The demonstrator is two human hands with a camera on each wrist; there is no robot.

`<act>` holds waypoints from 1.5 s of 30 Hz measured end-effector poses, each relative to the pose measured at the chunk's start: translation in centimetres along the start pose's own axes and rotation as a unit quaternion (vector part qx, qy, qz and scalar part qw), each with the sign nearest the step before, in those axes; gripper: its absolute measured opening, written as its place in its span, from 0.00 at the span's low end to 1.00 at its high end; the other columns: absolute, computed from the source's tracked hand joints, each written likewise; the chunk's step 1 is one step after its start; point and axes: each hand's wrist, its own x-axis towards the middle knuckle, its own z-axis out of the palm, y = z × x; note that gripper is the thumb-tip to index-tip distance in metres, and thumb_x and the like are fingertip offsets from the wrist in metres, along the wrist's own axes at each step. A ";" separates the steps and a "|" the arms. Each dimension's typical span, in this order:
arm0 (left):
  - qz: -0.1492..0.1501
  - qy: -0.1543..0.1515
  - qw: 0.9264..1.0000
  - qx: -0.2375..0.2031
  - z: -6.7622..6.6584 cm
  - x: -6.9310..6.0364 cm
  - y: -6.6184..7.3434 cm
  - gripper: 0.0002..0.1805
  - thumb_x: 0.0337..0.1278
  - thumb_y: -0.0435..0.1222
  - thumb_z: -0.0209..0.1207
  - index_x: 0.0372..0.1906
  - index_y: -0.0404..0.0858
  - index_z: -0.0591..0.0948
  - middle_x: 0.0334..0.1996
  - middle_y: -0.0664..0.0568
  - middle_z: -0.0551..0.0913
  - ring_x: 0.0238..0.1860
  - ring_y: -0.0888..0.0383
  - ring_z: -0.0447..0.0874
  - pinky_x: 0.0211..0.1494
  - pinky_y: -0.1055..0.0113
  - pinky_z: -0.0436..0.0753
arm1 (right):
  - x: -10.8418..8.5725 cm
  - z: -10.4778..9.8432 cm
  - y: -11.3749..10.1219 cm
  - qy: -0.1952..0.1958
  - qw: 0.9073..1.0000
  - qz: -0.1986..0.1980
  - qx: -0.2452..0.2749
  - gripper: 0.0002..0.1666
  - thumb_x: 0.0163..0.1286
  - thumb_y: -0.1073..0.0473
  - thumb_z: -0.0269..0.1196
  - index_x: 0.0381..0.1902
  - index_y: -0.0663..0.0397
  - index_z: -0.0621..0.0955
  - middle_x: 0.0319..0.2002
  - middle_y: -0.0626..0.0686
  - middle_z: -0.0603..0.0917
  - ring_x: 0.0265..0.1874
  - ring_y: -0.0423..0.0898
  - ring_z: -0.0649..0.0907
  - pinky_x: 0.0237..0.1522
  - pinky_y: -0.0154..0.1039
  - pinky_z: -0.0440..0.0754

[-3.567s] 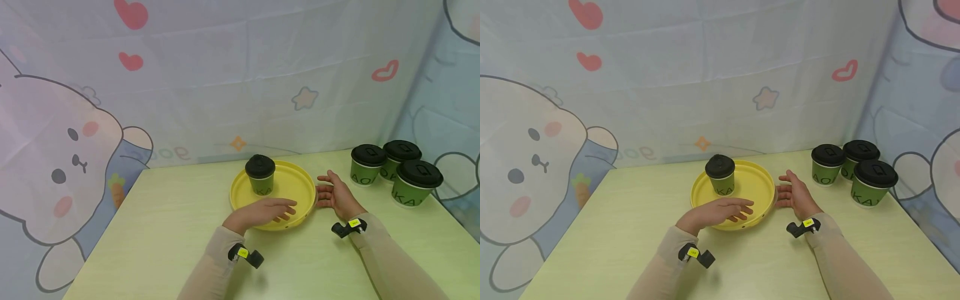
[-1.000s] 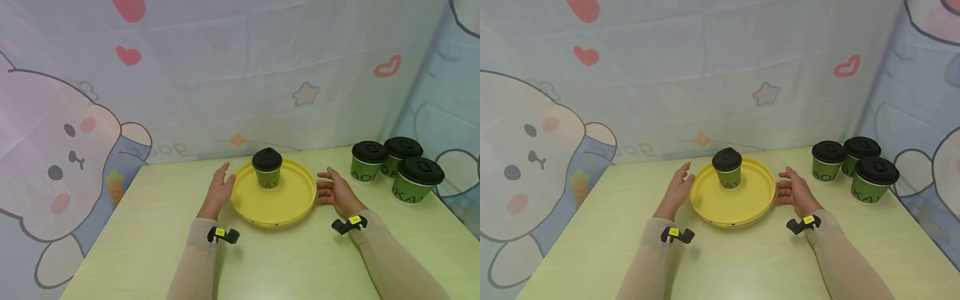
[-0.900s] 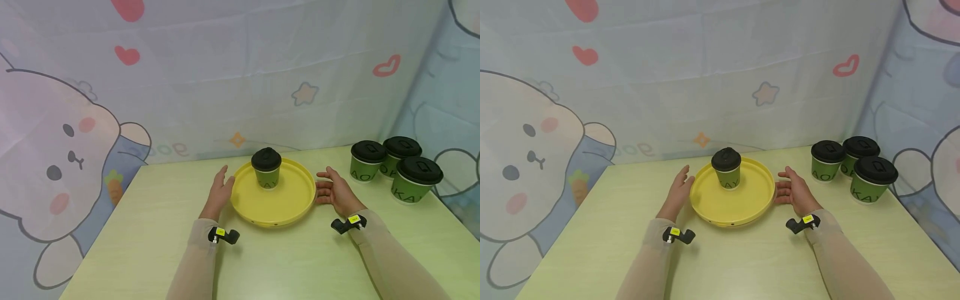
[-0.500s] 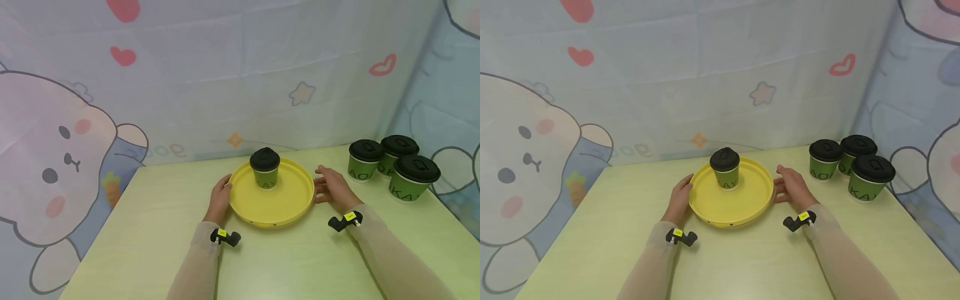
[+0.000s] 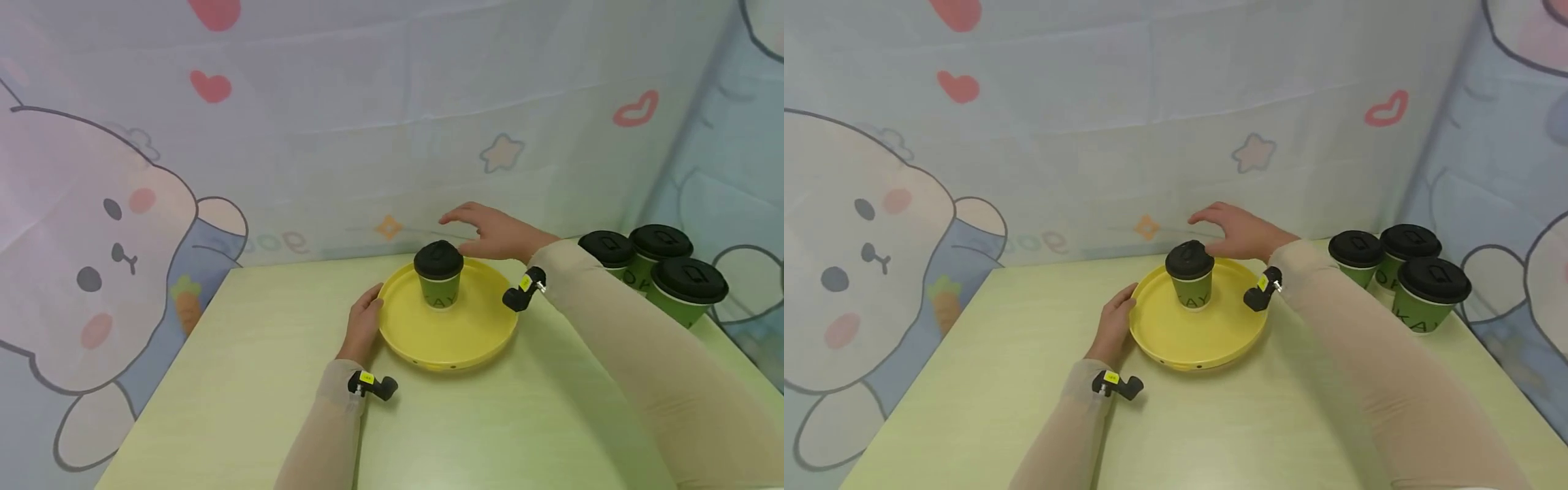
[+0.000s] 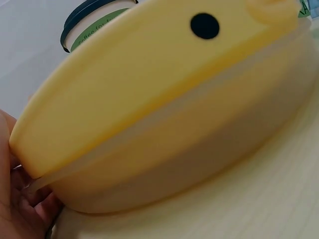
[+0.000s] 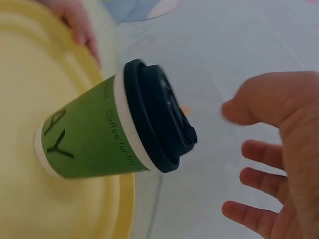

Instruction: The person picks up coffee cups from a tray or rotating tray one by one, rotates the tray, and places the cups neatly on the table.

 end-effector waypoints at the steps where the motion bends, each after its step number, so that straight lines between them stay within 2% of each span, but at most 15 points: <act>1: 0.001 0.001 1.000 0.001 0.1 0.0 0.0 0.24 0.77 0.38 0.48 0.72 0.42 0.73 0.73 0.49 0.70 0.75 0.50 0.62 0.76 0.54 0.64 | 0.4 -0.1 -0.6 -0.026 0.999 -0.011 -0.033 0.34 0.68 0.60 0.60 0.73 0.45 0.71 0.73 0.56 0.64 0.71 0.59 0.65 0.66 0.60 0.70; 4: 0.005 0.001 1.000 0.003 0.5 0.0 0.0 0.23 0.77 0.38 0.48 0.72 0.43 0.74 0.73 0.49 0.70 0.75 0.50 0.62 0.76 0.54 0.63 | 1.2 -0.1 -2.1 -0.086 0.988 -0.042 -0.118 0.38 0.62 0.63 0.59 0.72 0.42 0.73 0.74 0.56 0.64 0.71 0.59 0.65 0.64 0.58 0.72; 8: 0.007 0.002 1.000 0.009 0.9 0.0 -0.1 0.23 0.76 0.39 0.48 0.71 0.44 0.74 0.72 0.50 0.70 0.75 0.50 0.62 0.76 0.53 0.63 | 2.0 0.4 -3.3 -0.129 0.976 -0.055 -0.169 0.40 0.60 0.66 0.60 0.72 0.37 0.74 0.74 0.55 0.64 0.71 0.59 0.66 0.62 0.54 0.75; 11: 0.005 0.005 1.000 0.010 1.2 -0.1 -0.2 0.23 0.76 0.39 0.49 0.71 0.44 0.75 0.72 0.50 0.71 0.75 0.51 0.62 0.76 0.54 0.64 | 2.2 0.8 -3.7 -0.153 0.971 -0.049 -0.178 0.42 0.59 0.69 0.60 0.72 0.35 0.74 0.74 0.55 0.65 0.71 0.58 0.67 0.62 0.53 0.75; 15: 0.006 0.006 1.000 0.012 1.5 0.0 -0.5 0.23 0.75 0.39 0.49 0.71 0.44 0.75 0.72 0.50 0.72 0.74 0.51 0.63 0.75 0.54 0.64 | 2.2 1.2 -3.8 -0.173 0.970 -0.034 -0.168 0.42 0.59 0.73 0.60 0.70 0.37 0.75 0.71 0.55 0.68 0.65 0.57 0.72 0.58 0.51 0.78; 22: 0.010 -0.002 1.000 0.021 1.8 -0.1 -0.1 0.24 0.76 0.41 0.48 0.72 0.45 0.74 0.72 0.51 0.71 0.74 0.51 0.63 0.76 0.54 0.64 | 2.4 0.9 -3.3 -0.168 0.969 -0.042 -0.178 0.38 0.60 0.70 0.63 0.68 0.39 0.76 0.62 0.54 0.73 0.55 0.54 0.75 0.53 0.49 0.80; 27: 0.008 -0.011 1.000 0.020 2.0 0.0 -0.1 0.24 0.76 0.42 0.48 0.72 0.46 0.74 0.72 0.52 0.71 0.74 0.52 0.63 0.76 0.54 0.63 | 1.9 -0.9 -3.1 -0.159 0.970 -0.032 -0.183 0.38 0.60 0.66 0.65 0.69 0.39 0.75 0.60 0.55 0.74 0.53 0.53 0.76 0.53 0.50 0.80; 31: 0.007 -0.011 1.000 0.026 2.0 0.2 -0.1 0.24 0.75 0.42 0.49 0.71 0.47 0.74 0.72 0.53 0.71 0.74 0.52 0.63 0.76 0.54 0.63 | 0.9 -3.2 -3.2 -0.141 0.975 -0.005 -0.174 0.38 0.59 0.62 0.66 0.69 0.40 0.75 0.56 0.56 0.74 0.50 0.53 0.77 0.52 0.51 0.80; 35: 0.005 -0.009 1.000 0.029 1.9 0.3 -0.1 0.24 0.75 0.42 0.49 0.71 0.48 0.74 0.72 0.54 0.72 0.74 0.53 0.63 0.76 0.54 0.62 | -0.3 -5.8 -3.1 -0.129 0.975 0.026 -0.177 0.35 0.60 0.58 0.64 0.68 0.43 0.75 0.53 0.56 0.76 0.45 0.53 0.77 0.48 0.50 0.80; 41: 0.007 -0.007 0.999 0.031 1.8 0.4 -0.2 0.24 0.75 0.42 0.48 0.71 0.48 0.74 0.71 0.54 0.72 0.74 0.53 0.63 0.77 0.54 0.62 | -2.6 -8.7 -2.6 -0.141 0.967 0.059 -0.202 0.29 0.64 0.50 0.62 0.62 0.50 0.77 0.50 0.54 0.83 0.42 0.50 0.80 0.46 0.50 0.80; 45: 0.009 -0.013 0.999 0.030 1.8 0.4 -0.2 0.24 0.75 0.42 0.48 0.72 0.47 0.74 0.72 0.53 0.71 0.75 0.52 0.63 0.77 0.54 0.61 | -4.7 -9.9 -2.0 -0.162 0.959 0.115 -0.204 0.32 0.66 0.41 0.63 0.62 0.51 0.77 0.48 0.55 0.83 0.33 0.51 0.82 0.36 0.48 0.82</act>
